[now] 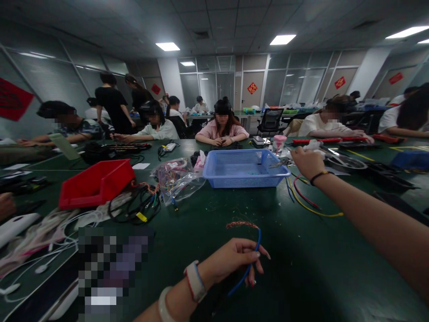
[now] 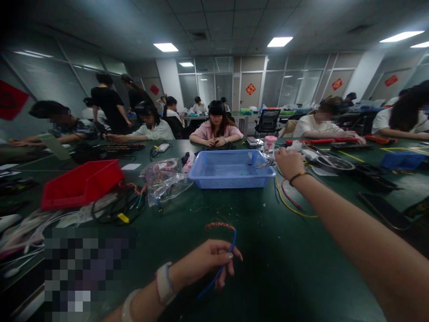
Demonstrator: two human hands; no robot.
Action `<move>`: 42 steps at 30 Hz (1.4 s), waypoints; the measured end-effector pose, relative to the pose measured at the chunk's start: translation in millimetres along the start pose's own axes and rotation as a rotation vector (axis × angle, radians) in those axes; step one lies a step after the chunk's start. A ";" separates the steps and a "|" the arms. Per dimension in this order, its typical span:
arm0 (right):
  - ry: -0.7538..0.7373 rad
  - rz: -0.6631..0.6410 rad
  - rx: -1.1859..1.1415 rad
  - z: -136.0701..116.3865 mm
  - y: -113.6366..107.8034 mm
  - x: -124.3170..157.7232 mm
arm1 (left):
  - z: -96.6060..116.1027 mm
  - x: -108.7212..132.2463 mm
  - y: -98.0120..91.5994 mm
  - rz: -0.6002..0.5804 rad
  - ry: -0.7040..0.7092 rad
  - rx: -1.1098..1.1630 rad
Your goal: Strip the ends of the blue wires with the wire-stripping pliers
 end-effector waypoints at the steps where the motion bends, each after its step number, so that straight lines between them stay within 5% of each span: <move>1: -0.011 0.021 -0.008 -1.8 -4.3 3.8 | -0.2 -0.1 -0.6 0.002 -0.001 -0.001; 11: -0.126 0.142 -0.070 -41.1 -18.4 70.9 | 7.8 2.4 -4.6 0.044 0.068 0.082; 18: -0.074 0.260 -0.223 -39.9 -19.3 107.6 | 14.3 3.6 -7.0 0.150 0.092 0.142; 27: -0.016 0.080 -0.433 -51.9 27.3 133.2 | 17.4 8.2 -20.3 0.249 0.189 0.268; 42: -0.180 0.000 -0.464 -88.2 29.9 152.2 | 15.2 9.3 -34.1 0.430 0.181 0.252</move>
Point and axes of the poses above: each hand's wrist, its own x-axis away from the middle knuckle, its own y-axis out of the palm, z = x × y, the point moved 7 cm from there along -x, towards the middle knuckle, and after that the axes turned 6 degrees about -z, right-handed, at the moved point
